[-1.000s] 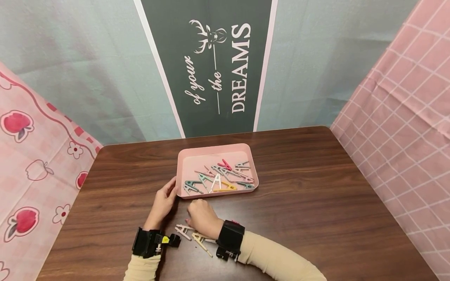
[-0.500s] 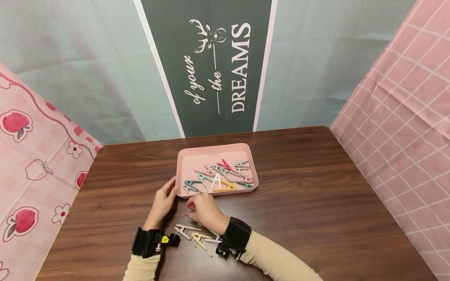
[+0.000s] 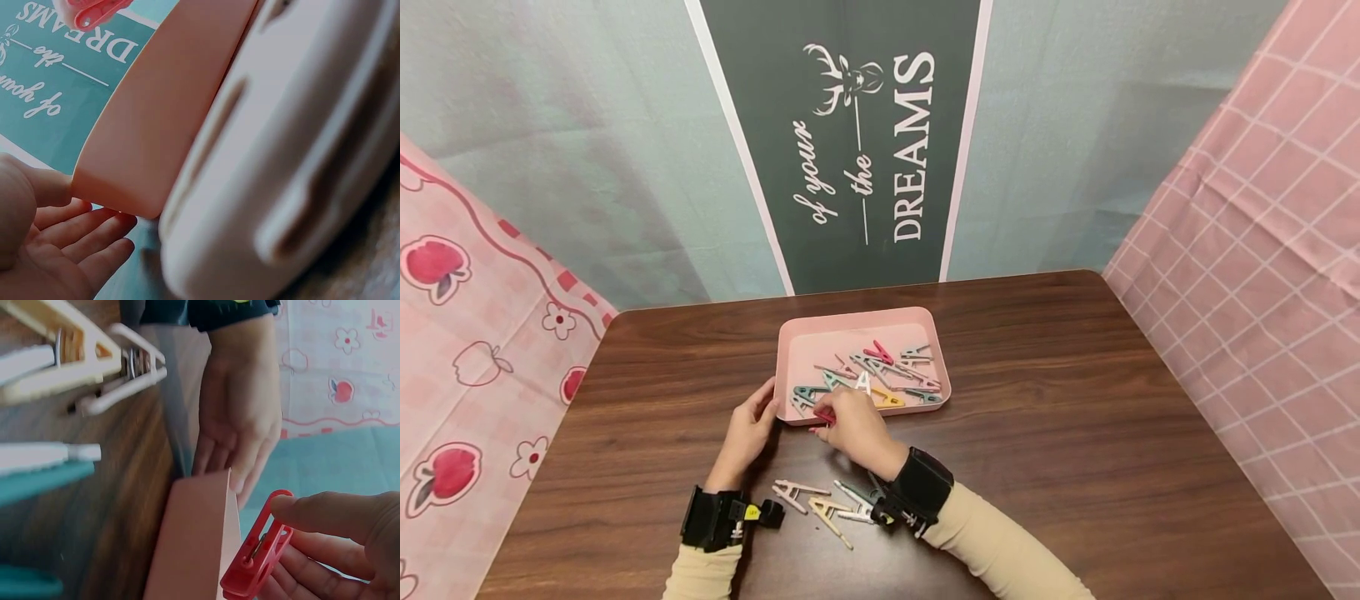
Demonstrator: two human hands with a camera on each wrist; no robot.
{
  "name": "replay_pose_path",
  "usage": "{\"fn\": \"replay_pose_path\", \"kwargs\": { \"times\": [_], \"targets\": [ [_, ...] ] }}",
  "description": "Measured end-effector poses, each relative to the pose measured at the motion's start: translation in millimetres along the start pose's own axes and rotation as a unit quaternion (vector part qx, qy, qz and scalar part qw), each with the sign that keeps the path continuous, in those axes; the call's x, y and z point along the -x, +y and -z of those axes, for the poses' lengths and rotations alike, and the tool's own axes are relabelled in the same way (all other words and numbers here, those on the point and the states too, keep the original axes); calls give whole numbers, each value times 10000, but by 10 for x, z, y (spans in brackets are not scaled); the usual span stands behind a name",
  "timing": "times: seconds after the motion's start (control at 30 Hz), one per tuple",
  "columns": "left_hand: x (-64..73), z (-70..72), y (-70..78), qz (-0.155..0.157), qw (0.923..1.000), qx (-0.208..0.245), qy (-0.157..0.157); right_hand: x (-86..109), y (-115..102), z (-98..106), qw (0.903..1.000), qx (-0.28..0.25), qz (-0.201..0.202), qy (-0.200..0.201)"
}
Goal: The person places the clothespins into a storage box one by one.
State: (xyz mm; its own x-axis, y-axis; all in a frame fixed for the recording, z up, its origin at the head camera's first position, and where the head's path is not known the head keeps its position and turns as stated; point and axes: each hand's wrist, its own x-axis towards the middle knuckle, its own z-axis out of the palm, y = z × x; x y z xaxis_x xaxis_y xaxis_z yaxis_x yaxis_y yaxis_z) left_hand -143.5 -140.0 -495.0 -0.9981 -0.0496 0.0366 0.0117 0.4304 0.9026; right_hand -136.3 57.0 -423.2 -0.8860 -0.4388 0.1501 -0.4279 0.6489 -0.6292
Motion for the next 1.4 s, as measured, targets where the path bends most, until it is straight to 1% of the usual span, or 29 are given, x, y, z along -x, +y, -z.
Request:
{"fn": "replay_pose_path", "kwargs": {
  "times": [0.07,0.23,0.4,0.53,0.8,0.93,1.1,1.17,1.3,1.37,1.4],
  "targets": [
    [0,-1,-4,8,10000,-4,-1,-16,21,37,10000,56,-25,63],
    [1,-4,-4,30,10000,12,0,-63,94,136,9998,127,-111,76],
    [2,-3,-3,25,10000,38,6,-98,189,231,9995,243,-204,33],
    [3,-3,1,38,10000,42,-1,-110,289,272,9990,335,-269,119],
    [1,-7,-10,45,10000,56,-26,-101,485,304,9978,599,-69,263],
    [3,-9,-9,55,10000,46,-13,-112,553,354,9966,763,-72,310],
    [6,-11,-12,6,10000,14,33,-154,648,430,9956,867,-184,305],
    [2,-13,-10,-69,10000,-29,50,-176,695,463,9951,921,-221,281],
    [-2,-15,1,-122,9999,-38,72,-213,779,532,9943,970,-409,159],
    [-1,-14,0,-177,9998,-61,70,-232,819,571,9939,997,-452,93],
    [-1,-13,1,-156,9998,-43,84,-242,838,589,9940,983,-470,70]
  ]
}}
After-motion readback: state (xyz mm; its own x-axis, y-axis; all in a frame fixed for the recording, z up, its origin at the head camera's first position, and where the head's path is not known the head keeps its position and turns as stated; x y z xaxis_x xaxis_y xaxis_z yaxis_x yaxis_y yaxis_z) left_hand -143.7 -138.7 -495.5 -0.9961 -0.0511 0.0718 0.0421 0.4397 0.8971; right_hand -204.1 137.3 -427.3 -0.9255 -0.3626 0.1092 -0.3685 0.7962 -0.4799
